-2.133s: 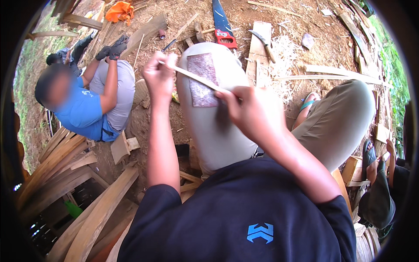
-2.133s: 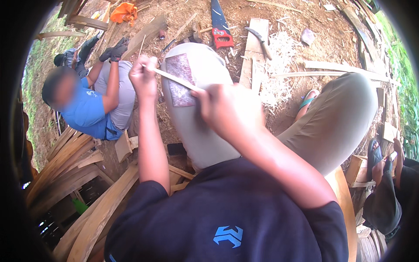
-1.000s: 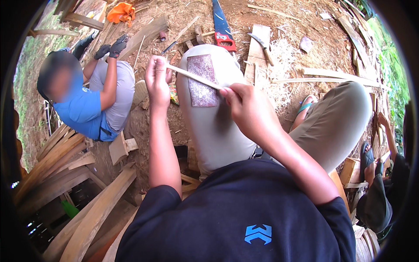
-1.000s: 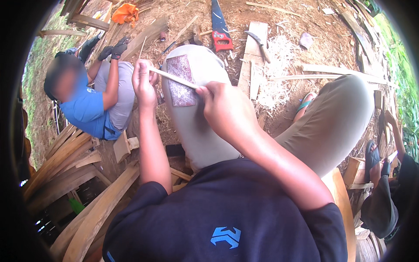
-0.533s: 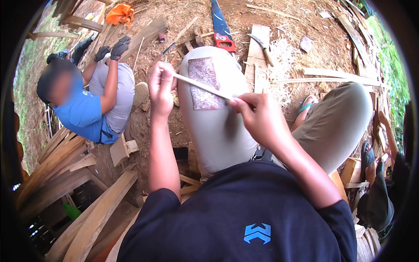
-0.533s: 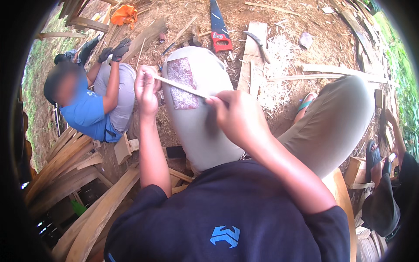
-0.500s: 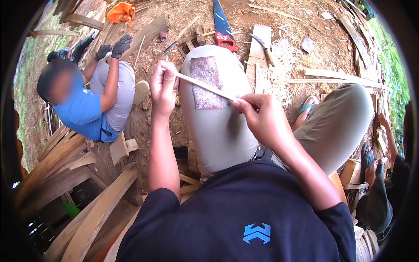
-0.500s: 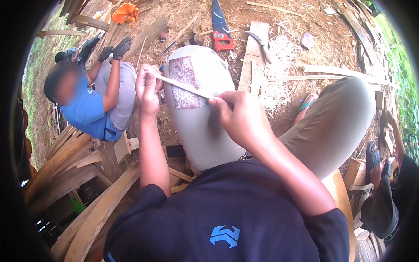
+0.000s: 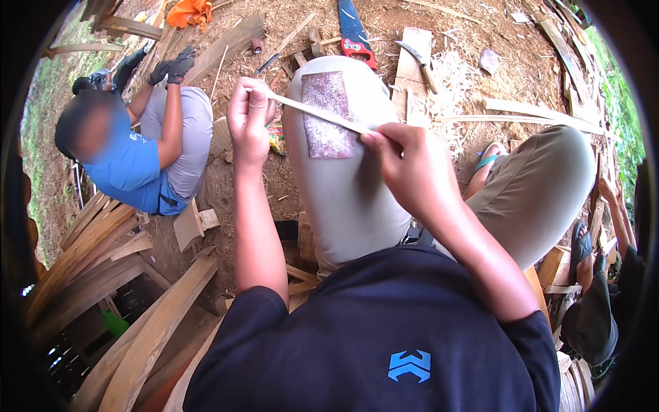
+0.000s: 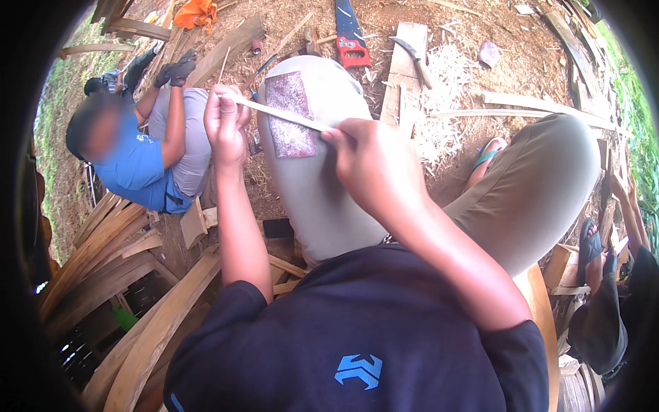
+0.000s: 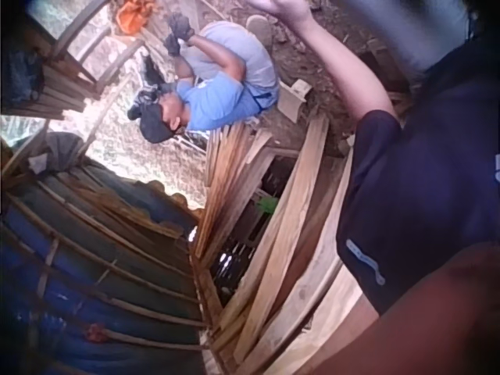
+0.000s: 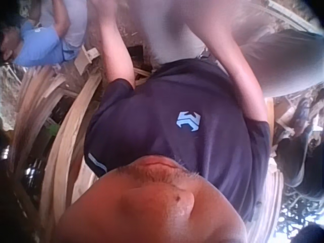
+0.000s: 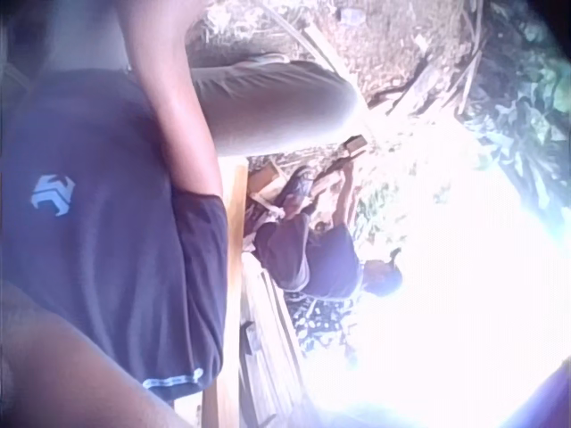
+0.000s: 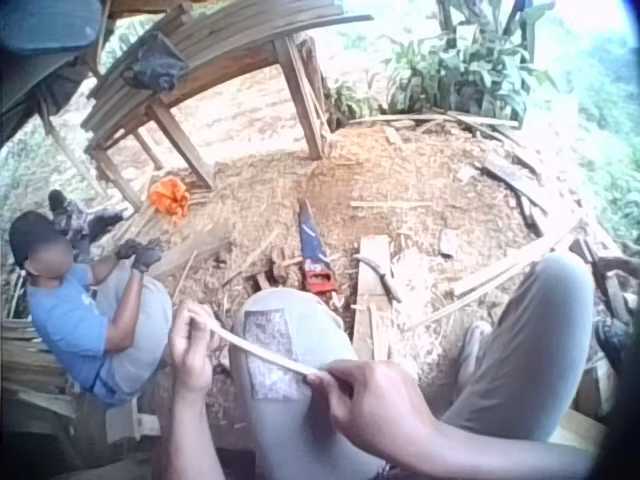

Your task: The person smooths a small rectangular piece of wood using a sanding block held in the left hand and a thin wooden stick in the right hand. The person rubs the stick back and forth across the wood surface while sitting on the ground.

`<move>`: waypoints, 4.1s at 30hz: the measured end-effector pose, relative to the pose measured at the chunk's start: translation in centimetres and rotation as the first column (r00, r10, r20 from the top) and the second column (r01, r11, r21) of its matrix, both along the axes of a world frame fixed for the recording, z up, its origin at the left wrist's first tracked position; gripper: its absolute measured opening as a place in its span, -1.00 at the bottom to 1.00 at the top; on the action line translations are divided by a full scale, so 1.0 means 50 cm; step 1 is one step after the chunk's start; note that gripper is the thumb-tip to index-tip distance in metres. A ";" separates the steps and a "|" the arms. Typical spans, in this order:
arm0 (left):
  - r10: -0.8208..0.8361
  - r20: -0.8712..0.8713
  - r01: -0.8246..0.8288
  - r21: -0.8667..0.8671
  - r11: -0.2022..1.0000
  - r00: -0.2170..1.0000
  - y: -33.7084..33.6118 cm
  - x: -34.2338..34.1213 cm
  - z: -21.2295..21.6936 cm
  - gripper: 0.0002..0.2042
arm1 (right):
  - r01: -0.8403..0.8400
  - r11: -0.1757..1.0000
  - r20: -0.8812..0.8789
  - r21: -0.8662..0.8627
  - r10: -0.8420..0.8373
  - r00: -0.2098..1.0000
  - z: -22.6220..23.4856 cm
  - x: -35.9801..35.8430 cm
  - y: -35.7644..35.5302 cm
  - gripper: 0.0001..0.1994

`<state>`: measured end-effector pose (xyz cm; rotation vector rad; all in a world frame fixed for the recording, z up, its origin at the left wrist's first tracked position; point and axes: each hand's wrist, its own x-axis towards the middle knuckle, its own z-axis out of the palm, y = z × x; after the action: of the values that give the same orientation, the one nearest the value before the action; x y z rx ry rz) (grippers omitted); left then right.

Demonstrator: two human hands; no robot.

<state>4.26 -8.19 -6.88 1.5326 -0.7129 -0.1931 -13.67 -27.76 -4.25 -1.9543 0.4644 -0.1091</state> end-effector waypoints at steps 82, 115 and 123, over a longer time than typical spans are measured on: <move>-0.220 -0.073 0.228 0.123 0.966 0.973 0.021 0.016 0.030 -0.79 | -0.086 0.749 0.134 -0.657 0.228 0.964 -0.066 -0.055 0.016 -0.92; -0.116 0.053 0.113 0.065 0.991 0.992 -0.007 0.032 0.009 -0.80 | -0.114 0.934 -0.207 0.338 0.193 0.959 -0.026 0.000 -0.027 -0.66; -0.023 -0.149 0.008 -0.101 0.995 0.989 0.014 0.082 -0.017 -0.78 | -0.149 0.962 -0.153 0.228 0.186 0.971 0.027 0.066 0.000 -0.69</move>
<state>8.35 -7.48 -7.74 1.4008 -0.6062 -0.2776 -10.36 -27.74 -2.88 -1.7872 0.4031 0.2142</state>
